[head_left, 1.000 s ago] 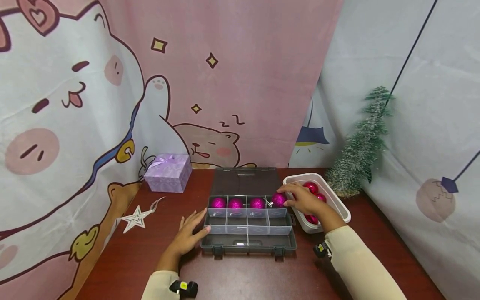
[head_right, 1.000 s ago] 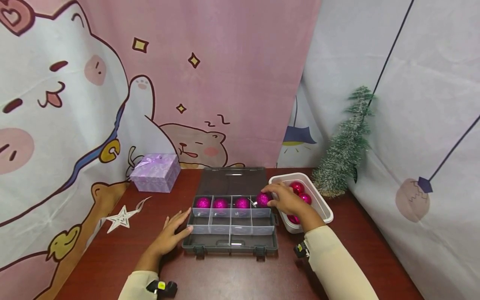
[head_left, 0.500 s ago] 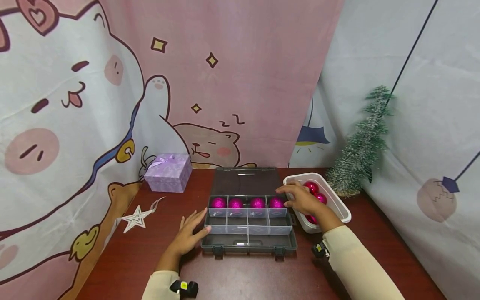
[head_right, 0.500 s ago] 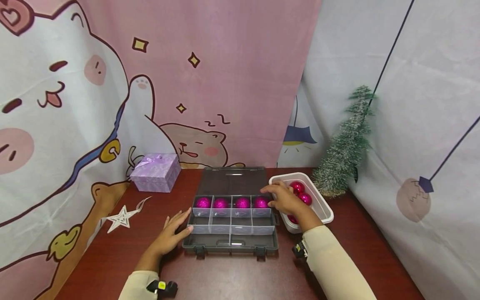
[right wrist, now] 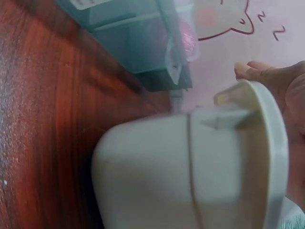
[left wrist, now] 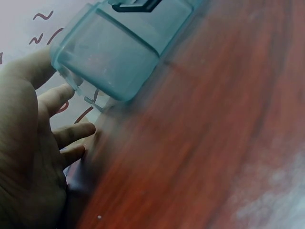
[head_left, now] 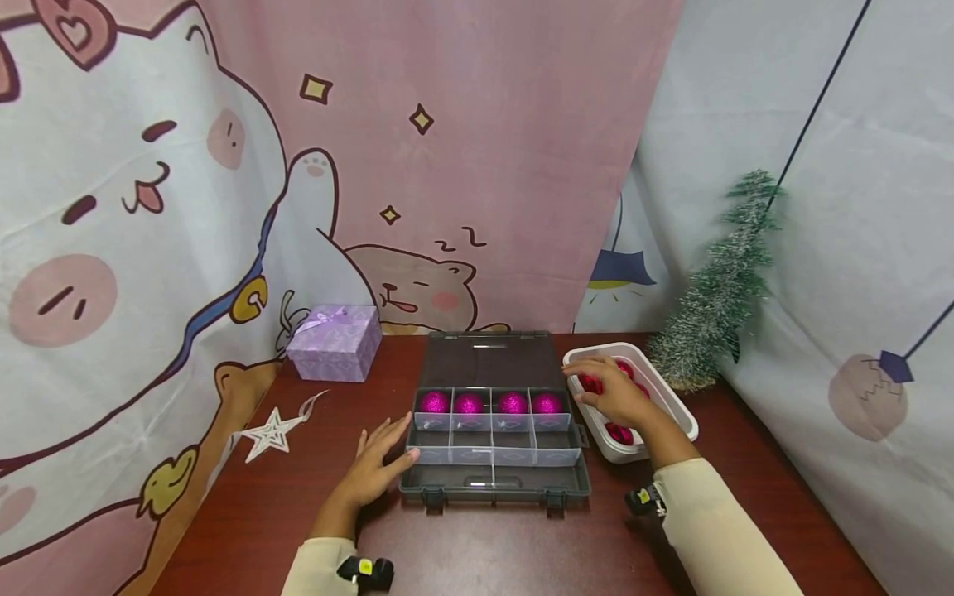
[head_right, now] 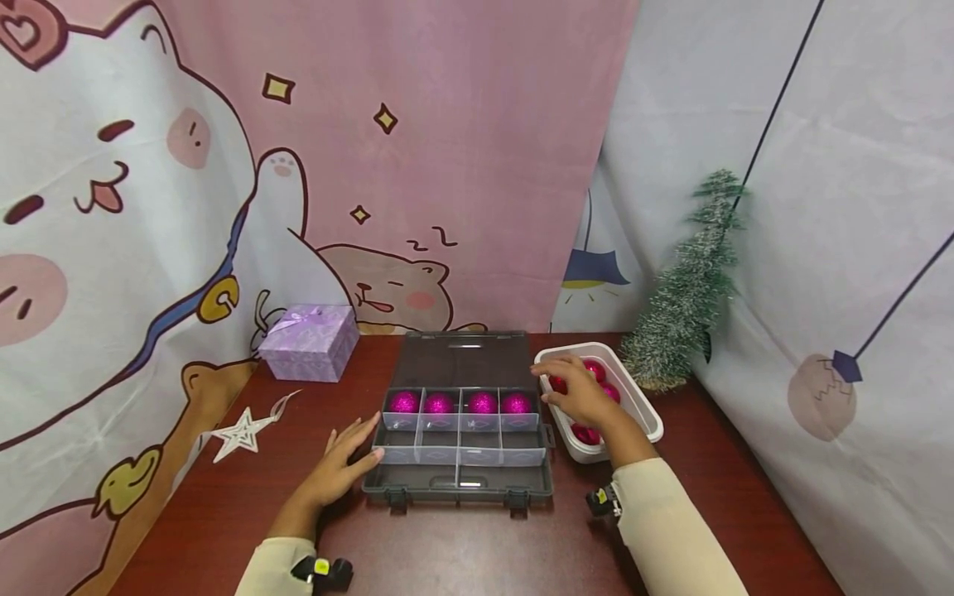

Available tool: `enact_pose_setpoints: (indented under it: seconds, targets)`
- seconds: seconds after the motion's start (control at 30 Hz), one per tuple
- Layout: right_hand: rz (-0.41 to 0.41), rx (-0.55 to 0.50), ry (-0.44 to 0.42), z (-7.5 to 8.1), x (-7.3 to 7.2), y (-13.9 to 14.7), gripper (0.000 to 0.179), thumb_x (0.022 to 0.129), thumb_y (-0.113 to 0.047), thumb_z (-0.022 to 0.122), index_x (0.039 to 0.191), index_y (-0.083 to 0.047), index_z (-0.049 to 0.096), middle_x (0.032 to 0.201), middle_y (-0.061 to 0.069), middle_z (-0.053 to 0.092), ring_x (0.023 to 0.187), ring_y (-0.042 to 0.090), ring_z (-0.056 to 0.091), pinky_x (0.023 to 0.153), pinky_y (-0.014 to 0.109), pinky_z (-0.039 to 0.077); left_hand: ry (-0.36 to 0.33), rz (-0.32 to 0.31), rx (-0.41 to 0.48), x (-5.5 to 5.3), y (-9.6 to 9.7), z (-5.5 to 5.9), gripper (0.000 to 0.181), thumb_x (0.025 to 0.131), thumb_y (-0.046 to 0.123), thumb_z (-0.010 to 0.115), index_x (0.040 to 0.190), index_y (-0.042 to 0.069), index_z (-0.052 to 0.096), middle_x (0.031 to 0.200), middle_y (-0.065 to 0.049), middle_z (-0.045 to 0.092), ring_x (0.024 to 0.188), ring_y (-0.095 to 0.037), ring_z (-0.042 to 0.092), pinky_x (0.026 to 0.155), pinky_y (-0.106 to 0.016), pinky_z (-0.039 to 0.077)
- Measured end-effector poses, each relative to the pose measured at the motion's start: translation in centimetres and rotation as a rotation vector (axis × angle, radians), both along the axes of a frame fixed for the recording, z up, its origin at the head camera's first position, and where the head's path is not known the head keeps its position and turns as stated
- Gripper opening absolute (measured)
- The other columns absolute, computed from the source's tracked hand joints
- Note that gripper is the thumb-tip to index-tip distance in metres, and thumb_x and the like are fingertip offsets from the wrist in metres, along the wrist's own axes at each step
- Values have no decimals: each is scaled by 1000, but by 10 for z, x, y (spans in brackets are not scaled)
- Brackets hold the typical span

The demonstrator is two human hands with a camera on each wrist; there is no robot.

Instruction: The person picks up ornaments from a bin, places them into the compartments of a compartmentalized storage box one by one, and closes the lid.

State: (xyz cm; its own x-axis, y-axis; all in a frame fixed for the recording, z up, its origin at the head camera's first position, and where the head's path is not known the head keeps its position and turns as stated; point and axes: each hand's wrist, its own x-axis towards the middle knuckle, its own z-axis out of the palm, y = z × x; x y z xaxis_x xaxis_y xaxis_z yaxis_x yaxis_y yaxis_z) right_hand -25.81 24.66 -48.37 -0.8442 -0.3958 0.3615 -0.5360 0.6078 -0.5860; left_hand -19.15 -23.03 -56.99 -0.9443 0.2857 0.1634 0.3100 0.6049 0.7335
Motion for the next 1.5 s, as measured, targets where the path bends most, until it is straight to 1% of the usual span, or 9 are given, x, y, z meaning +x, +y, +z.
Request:
enact_pose_setpoints:
  seconds: [0.17,0.23,0.37,0.5,0.6,0.7,0.97,1.27,1.5]
  targets:
    - [-8,-64,26,7,3,18,46,88,1,87,132,6,73,135,25,74,130,37,66,109,31,50,14,2,-5,0,0,-1,72,104,38,68,168,14,45,171,-15,49,164,-53,29,124,-86,-2]
    - [-38,-99,-33,10,5,27,46,91,-4,86,134,5,72,136,26,74,121,22,69,100,23,52,18,1,-4,0,0,-1,72,104,38,68,168,14,45,170,-15,50,164,-53,30,124,-86,-2]
    - [-96,-119,-172,13,9,42,48,95,-14,85,138,0,72,135,27,73,103,-3,63,85,23,55,23,-1,-1,0,0,-1,72,104,38,68,168,14,45,170,-16,50,163,-54,31,124,-86,-1]
    - [-95,-106,-254,12,12,50,44,97,-15,83,137,0,72,131,29,74,107,11,70,83,27,59,22,-2,3,-1,0,-2,72,104,38,68,168,14,45,170,-16,49,163,-54,30,124,-87,-1]
    - [-86,-74,-269,9,13,55,42,97,-14,83,134,1,73,129,27,76,114,27,72,89,30,60,19,-4,-1,-1,0,-3,72,104,39,68,168,15,45,171,-15,49,163,-54,30,124,-86,-1]
    - [-77,-32,-277,7,13,60,39,96,-16,84,130,1,75,125,25,78,116,34,72,97,36,60,12,-6,-6,-1,0,-3,72,105,40,67,168,15,44,171,-14,48,164,-53,29,124,-86,-2]
    - [-25,18,-387,4,12,77,37,95,-11,83,129,1,75,131,24,75,119,20,66,100,34,55,1,-1,-1,-1,-1,-1,73,104,40,68,168,15,44,172,-14,48,164,-53,28,125,-85,-3]
    - [115,-23,-563,-2,3,90,41,92,-10,86,127,6,73,125,29,75,111,26,73,90,22,58,1,-3,3,0,-1,1,72,104,39,68,168,15,45,171,-15,49,164,-53,29,124,-86,-3]
    - [178,-52,-648,-6,2,92,44,93,-7,84,128,13,68,125,33,72,105,17,73,88,23,60,8,-2,-10,-1,0,-1,72,105,40,67,168,16,44,171,-15,48,164,-53,29,124,-86,-3]
